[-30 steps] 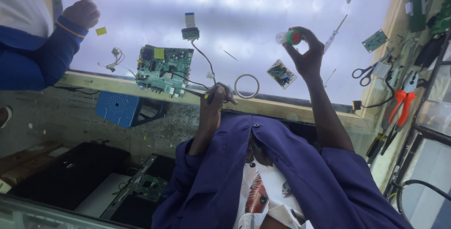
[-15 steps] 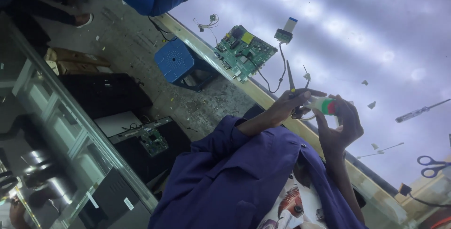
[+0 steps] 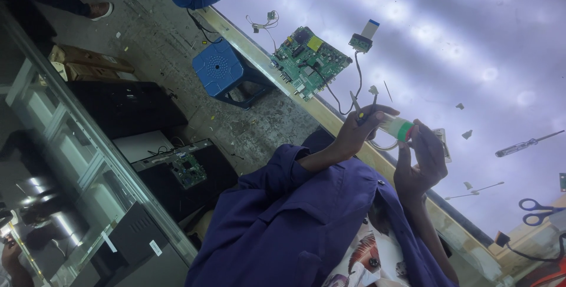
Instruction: Inspecting and handling various electronic circuit boards and components on a light table in a workshop.
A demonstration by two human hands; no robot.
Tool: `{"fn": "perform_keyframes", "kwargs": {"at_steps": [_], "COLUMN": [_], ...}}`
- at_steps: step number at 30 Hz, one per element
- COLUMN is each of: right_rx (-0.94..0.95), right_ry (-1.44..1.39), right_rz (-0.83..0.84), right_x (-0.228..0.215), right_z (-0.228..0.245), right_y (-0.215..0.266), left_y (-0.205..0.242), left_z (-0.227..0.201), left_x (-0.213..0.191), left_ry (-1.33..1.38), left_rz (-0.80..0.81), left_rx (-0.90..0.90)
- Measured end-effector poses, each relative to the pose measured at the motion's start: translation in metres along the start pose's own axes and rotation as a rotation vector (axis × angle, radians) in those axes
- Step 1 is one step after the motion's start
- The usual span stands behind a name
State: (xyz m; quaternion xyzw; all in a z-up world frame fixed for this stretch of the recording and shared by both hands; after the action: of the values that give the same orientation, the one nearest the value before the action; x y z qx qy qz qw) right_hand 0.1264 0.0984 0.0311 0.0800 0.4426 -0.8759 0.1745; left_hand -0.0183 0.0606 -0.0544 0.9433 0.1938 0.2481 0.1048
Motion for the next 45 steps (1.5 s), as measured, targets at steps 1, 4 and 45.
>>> {"fn": "perform_keyframes", "kwargs": {"at_steps": [1, 4, 45], "right_rx": [0.034, 0.109, 0.402], "right_ry": [-0.027, -0.118, -0.441], "right_rz": [-0.004, 0.047, -0.233], "right_x": [0.001, -0.002, 0.009], "right_z": [0.001, -0.015, -0.028], "right_y": [0.0, 0.009, 0.007], "left_y": [0.0, -0.001, -0.013], "left_z": [-0.001, 0.002, 0.01], "left_x": [-0.001, -0.003, 0.002], "left_ry": [-0.026, -0.016, 0.34], "left_rz": [0.004, -0.006, 0.104], "left_rx": [0.014, 0.01, -0.016]}}
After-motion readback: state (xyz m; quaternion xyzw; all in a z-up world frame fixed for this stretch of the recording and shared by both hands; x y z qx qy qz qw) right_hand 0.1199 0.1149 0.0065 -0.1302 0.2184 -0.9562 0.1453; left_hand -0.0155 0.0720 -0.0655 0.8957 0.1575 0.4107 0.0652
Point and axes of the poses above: each hand's wrist, its own y-axis away from the middle knuckle, its own x-axis out of the palm, z = x × y, the point moved 8 cm from there along -y, towards the middle knuckle, and after that the axes turned 11 degrees about -x, right-handed, at the moved point
